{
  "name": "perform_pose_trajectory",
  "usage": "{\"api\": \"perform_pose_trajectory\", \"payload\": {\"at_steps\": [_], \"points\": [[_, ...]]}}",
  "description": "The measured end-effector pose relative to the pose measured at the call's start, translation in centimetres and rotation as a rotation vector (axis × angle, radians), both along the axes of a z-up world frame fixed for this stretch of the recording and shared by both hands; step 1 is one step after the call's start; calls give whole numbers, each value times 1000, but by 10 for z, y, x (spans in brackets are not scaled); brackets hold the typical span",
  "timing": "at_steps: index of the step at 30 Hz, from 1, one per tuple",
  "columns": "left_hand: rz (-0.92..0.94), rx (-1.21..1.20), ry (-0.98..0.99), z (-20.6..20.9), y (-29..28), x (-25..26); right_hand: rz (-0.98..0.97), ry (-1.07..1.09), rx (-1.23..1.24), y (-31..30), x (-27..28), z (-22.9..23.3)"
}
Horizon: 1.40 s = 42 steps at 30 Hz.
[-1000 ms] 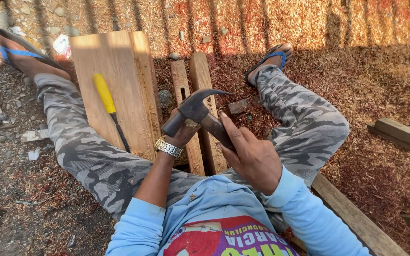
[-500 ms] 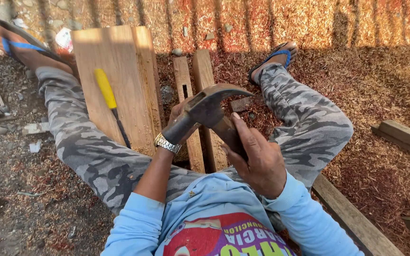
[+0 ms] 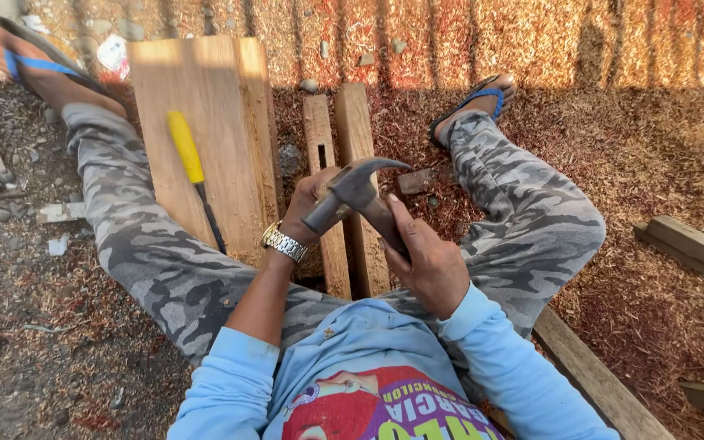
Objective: Chiseling and hammering a wooden block to create a specific shape or joint.
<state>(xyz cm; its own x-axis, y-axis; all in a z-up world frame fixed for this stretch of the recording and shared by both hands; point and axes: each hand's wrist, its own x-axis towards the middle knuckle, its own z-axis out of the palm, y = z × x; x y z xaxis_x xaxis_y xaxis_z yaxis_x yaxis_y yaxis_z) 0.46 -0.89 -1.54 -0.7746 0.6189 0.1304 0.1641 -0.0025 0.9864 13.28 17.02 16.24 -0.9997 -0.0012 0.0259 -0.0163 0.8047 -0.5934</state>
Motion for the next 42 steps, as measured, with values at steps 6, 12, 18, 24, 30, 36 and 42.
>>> {"api": "perform_pose_trajectory", "payload": {"at_steps": [6, 12, 18, 24, 30, 36, 42], "points": [[-5, -42, -125, -49, 15, -46, -17, -107, -75, 2, -11, 1], [449, -171, -456, -7, 41, -78, -109, 59, -235, -3, 17, -2], [364, -274, -274, 24, 10, -4, -187, 66, -141, 4, 50, -6], [319, 78, -148, 52, -41, -16, -181, 77, -185, -3, 37, 3], [325, 121, -41, 70, -37, -36, -175, 96, -198, -19, 22, 22], [326, 153, -18, 67, -25, -14, -118, 154, -139, -26, 24, 41], [254, 71, 25, 79, -20, -16, -147, 117, -174, -24, 26, 46]]}}
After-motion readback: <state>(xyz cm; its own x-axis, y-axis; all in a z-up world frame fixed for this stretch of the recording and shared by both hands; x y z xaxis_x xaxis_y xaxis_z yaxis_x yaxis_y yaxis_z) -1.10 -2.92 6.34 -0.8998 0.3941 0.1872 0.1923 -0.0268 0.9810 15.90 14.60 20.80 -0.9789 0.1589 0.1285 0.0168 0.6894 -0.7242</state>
